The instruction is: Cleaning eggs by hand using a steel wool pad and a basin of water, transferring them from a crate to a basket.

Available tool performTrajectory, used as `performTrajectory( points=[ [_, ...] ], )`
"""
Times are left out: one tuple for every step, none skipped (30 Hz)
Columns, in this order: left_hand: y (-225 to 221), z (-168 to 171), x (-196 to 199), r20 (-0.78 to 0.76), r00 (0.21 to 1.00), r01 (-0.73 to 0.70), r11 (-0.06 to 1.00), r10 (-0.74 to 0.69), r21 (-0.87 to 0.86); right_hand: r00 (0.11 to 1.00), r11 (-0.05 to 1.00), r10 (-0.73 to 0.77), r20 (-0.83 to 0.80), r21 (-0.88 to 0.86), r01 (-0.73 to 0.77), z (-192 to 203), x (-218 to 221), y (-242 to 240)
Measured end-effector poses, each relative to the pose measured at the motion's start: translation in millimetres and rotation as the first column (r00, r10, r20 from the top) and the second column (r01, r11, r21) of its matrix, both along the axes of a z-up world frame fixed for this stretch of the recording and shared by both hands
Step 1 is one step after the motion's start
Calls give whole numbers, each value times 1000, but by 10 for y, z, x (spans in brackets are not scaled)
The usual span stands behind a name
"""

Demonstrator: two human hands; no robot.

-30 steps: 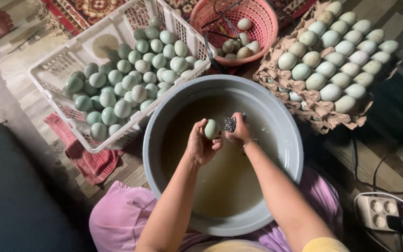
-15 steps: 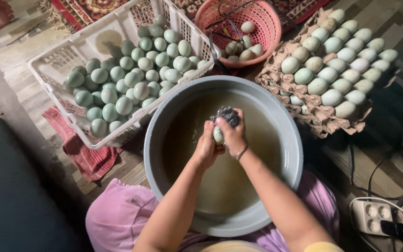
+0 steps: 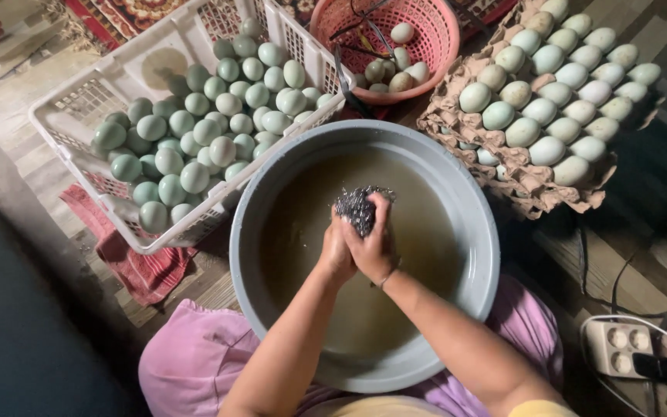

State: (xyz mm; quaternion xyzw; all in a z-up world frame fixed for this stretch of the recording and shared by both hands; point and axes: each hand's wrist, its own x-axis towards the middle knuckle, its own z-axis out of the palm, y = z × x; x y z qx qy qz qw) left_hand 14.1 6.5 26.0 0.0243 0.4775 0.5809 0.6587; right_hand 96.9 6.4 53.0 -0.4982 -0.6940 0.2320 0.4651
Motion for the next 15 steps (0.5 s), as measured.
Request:
performTrajectory(
  points=[
    [-14,-120,53,4,1000,1,1000,-1,-5,1000,1000,-1,4,-5,1,-136,23,137],
    [-33,-235,107,34,999,0,999,-2,40,997,993,-36,-70,-113,28,-269,46,268],
    [-8,-333,136,60,998,-6,996,1,94,987,976,-74,-144,-213,42,-385,45,444],
    [-20,-139,142,59,998,-9,995,3,98,987,977,-71,-145,-209,39,-389,91,493],
    [-63,45,136,95,995,-2,997,-5,73,978,957,-94,-187,-286,37,-408,126,511],
    [-103,228,135,132,991,6,999,-12,48,966,932,-120,-228,-362,30,-429,163,532],
    [-69,139,72,130,991,11,999,-17,49,965,932,-124,-230,-361,34,-289,111,362],
    [-33,49,10,44,999,-1,999,0,35,991,989,-29,-130,-146,10,-151,58,195],
    [-15,-49,-39,-37,999,-18,1000,18,20,999,997,45,-6,67,-45,-18,17,11],
    [-17,-89,6,-35,999,-16,1000,17,18,999,997,43,-3,64,-43,-64,33,118],
    [-23,-128,55,-19,1000,4,997,-3,73,997,996,15,-78,-85,-22,-108,52,220],
    [-34,-161,103,-4,1000,23,992,-23,128,989,972,-24,-147,-234,-11,-149,72,317],
    [-29,-162,114,-7,1000,22,991,-21,134,989,974,-22,-149,-228,-13,-232,101,386],
    [-22,-160,124,-25,999,38,985,-34,166,980,968,-31,-199,-249,-19,-313,131,458],
    [-43,-170,141,-44,998,56,980,-49,190,968,960,-45,-247,-277,-26,-409,166,502]
  ],
)
